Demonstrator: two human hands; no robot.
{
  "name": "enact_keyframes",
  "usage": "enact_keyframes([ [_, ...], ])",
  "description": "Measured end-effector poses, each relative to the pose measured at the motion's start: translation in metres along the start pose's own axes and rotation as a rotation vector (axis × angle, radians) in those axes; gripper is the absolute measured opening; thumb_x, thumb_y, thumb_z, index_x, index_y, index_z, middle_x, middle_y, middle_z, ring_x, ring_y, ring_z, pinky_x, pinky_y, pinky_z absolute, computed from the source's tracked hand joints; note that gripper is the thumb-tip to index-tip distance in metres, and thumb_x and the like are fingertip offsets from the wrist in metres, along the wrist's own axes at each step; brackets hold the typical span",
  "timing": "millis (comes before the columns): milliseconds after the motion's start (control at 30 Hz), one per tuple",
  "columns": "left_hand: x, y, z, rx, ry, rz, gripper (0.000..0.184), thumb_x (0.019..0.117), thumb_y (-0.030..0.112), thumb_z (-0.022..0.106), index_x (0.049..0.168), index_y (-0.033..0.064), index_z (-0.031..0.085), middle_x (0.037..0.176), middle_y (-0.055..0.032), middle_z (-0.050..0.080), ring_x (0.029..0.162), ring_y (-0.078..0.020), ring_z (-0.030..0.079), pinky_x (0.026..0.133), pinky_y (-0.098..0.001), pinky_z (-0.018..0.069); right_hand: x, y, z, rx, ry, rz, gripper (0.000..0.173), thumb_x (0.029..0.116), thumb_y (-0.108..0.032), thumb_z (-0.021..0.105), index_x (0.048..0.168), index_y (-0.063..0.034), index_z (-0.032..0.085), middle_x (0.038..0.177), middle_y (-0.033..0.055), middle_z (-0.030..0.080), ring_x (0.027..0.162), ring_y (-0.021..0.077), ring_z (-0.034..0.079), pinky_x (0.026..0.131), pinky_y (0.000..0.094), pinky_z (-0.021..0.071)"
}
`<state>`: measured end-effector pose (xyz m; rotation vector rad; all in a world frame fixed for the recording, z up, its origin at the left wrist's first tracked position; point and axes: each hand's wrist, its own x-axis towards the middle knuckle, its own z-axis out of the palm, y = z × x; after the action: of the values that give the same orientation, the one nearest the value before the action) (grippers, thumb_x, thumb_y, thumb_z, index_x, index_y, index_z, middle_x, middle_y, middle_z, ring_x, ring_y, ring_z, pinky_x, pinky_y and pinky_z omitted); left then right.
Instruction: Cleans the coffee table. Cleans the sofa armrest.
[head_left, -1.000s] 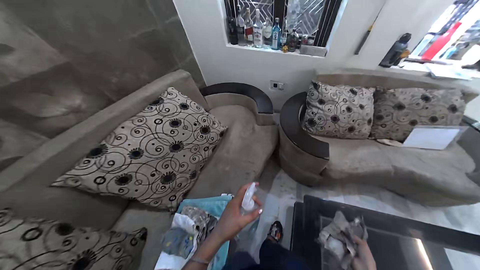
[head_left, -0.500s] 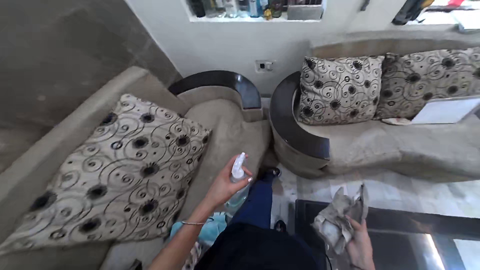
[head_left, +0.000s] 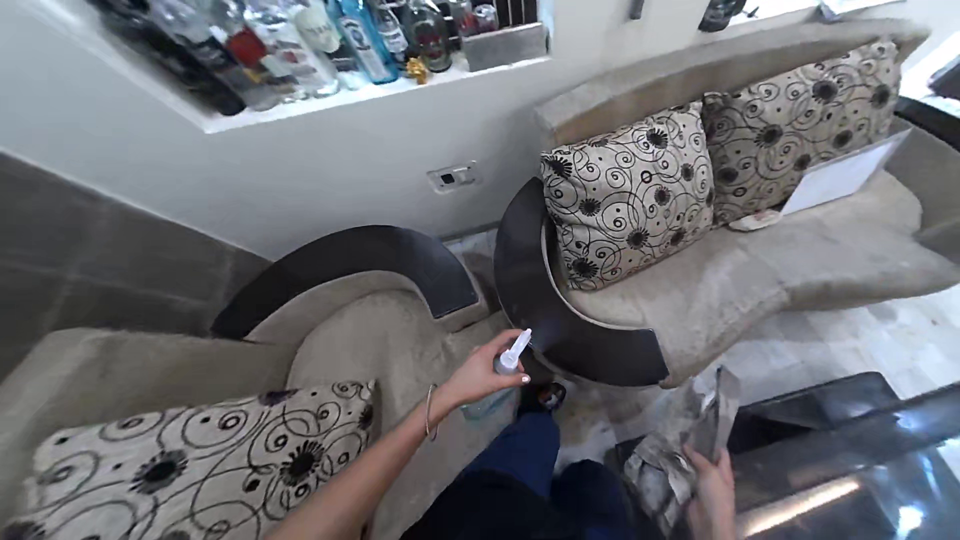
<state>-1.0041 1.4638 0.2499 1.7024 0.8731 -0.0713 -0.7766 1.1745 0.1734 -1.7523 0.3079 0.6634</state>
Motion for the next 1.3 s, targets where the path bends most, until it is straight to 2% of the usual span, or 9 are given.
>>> enact_keyframes([
  [267, 0.045, -0.001, -0.008, 0.15, -0.165, -0.009, 0.066, 0.0905, 0.024, 0.076, 0.147, 0.005, 0.047, 0.109, -0.0152, 0.07, 0.099, -0.0214, 0.067, 0.095, -0.0415, 0.0521, -0.003, 0.009, 0.012, 0.181, 0.108, 0.081, 0.067, 0.0941, 0.01, 0.052, 0.156, -0.0049, 0.031, 0.143, 0.0211, 0.048, 0.113, 0.0206, 0.058, 0.091, 0.0362, 0.0526],
  [400, 0.079, 0.001, -0.001, 0.304, -0.303, -0.036, 0.068, 0.0919, 0.028, 0.076, 0.15, 0.0067, 0.045, 0.116, -0.0211, 0.067, 0.103, -0.0285, 0.066, 0.096, -0.0466, 0.0502, -0.002, 0.038, -0.005, 0.209, 0.142, 0.061, 0.07, 0.0923, 0.011, 0.052, 0.156, 0.0003, 0.025, 0.143, 0.0245, 0.045, 0.114, 0.0191, 0.056, 0.095, 0.0339, 0.0502],
  [533, 0.137, -0.012, 0.022, 0.435, -0.456, -0.047, 0.067, 0.0937, 0.031, 0.075, 0.151, 0.0111, 0.045, 0.119, -0.0232, 0.065, 0.105, -0.0323, 0.064, 0.097, -0.0509, 0.0486, 0.03, 0.082, -0.017, 0.244, 0.217, -0.022, 0.069, 0.0936, 0.009, 0.051, 0.155, 0.0044, 0.021, 0.138, 0.022, 0.045, 0.11, 0.01, 0.056, 0.093, 0.0253, 0.0495],
  [633, 0.185, -0.024, 0.047, 0.431, -0.574, -0.028, 0.056, 0.0942, 0.022, 0.074, 0.144, 0.0078, 0.051, 0.12, -0.0208, 0.065, 0.105, -0.0286, 0.064, 0.096, -0.0492, 0.0496, 0.063, 0.122, -0.019, 0.255, 0.27, -0.132, 0.069, 0.0945, 0.006, 0.051, 0.156, 0.0045, 0.019, 0.13, 0.0169, 0.049, 0.106, 0.0019, 0.058, 0.09, 0.0187, 0.0511],
  [767, 0.238, -0.038, 0.075, 0.405, -0.777, 0.052, 0.046, 0.0961, 0.013, 0.071, 0.137, 0.0023, 0.052, 0.108, -0.0157, 0.066, 0.086, -0.0187, 0.065, 0.083, -0.038, 0.0552, 0.088, 0.172, -0.012, 0.267, 0.344, -0.281, 0.071, 0.0938, 0.006, 0.052, 0.154, 0.0064, 0.016, 0.125, 0.013, 0.05, 0.102, -0.0031, 0.06, 0.088, 0.015, 0.0516],
  [867, 0.265, -0.048, 0.08, 0.399, -0.884, 0.195, 0.044, 0.0978, 0.009, 0.067, 0.138, 0.0013, 0.051, 0.101, -0.0126, 0.066, 0.079, -0.0139, 0.065, 0.077, -0.0324, 0.0565, 0.075, 0.211, 0.007, 0.247, 0.413, -0.355, 0.071, 0.0919, 0.008, 0.052, 0.154, 0.0058, 0.017, 0.126, 0.0105, 0.05, 0.103, -0.0041, 0.061, 0.088, 0.0152, 0.0527],
  [933, 0.276, -0.059, 0.076, 0.351, -0.933, 0.296, 0.034, 0.0988, 0.007, 0.063, 0.13, 0.0014, 0.051, 0.094, -0.0084, 0.065, 0.074, -0.0104, 0.064, 0.071, -0.0278, 0.0563, 0.054, 0.233, 0.026, 0.24, 0.486, -0.362, 0.072, 0.0916, 0.008, 0.052, 0.155, 0.0041, 0.018, 0.128, 0.0105, 0.05, 0.104, -0.0034, 0.06, 0.088, 0.0159, 0.0525],
  [1033, 0.28, -0.079, 0.063, 0.258, -0.974, 0.398, 0.035, 0.0999, 0.006, 0.059, 0.133, 0.0034, 0.049, 0.091, -0.0058, 0.066, 0.072, -0.0083, 0.065, 0.069, -0.0246, 0.0566, 0.017, 0.264, 0.053, 0.32, 0.549, -0.338, 0.073, 0.0913, 0.005, 0.053, 0.156, -0.0053, 0.021, 0.126, 0.0036, 0.054, 0.1, -0.0019, 0.064, 0.082, 0.0187, 0.0569],
  [1300, 0.266, -0.094, 0.039, 0.197, -1.017, 0.361, 0.02, 0.1045, 0.011, 0.052, 0.123, 0.004, 0.054, 0.086, -0.0059, 0.066, 0.069, -0.0089, 0.065, 0.065, -0.0237, 0.055, -0.037, 0.263, 0.095, 0.445, 0.657, -0.384, 0.066, 0.0908, 0.006, 0.052, 0.151, -0.0133, 0.033, 0.119, 0.0024, 0.061, 0.092, 0.0036, 0.068, 0.072, 0.0233, 0.0601],
])
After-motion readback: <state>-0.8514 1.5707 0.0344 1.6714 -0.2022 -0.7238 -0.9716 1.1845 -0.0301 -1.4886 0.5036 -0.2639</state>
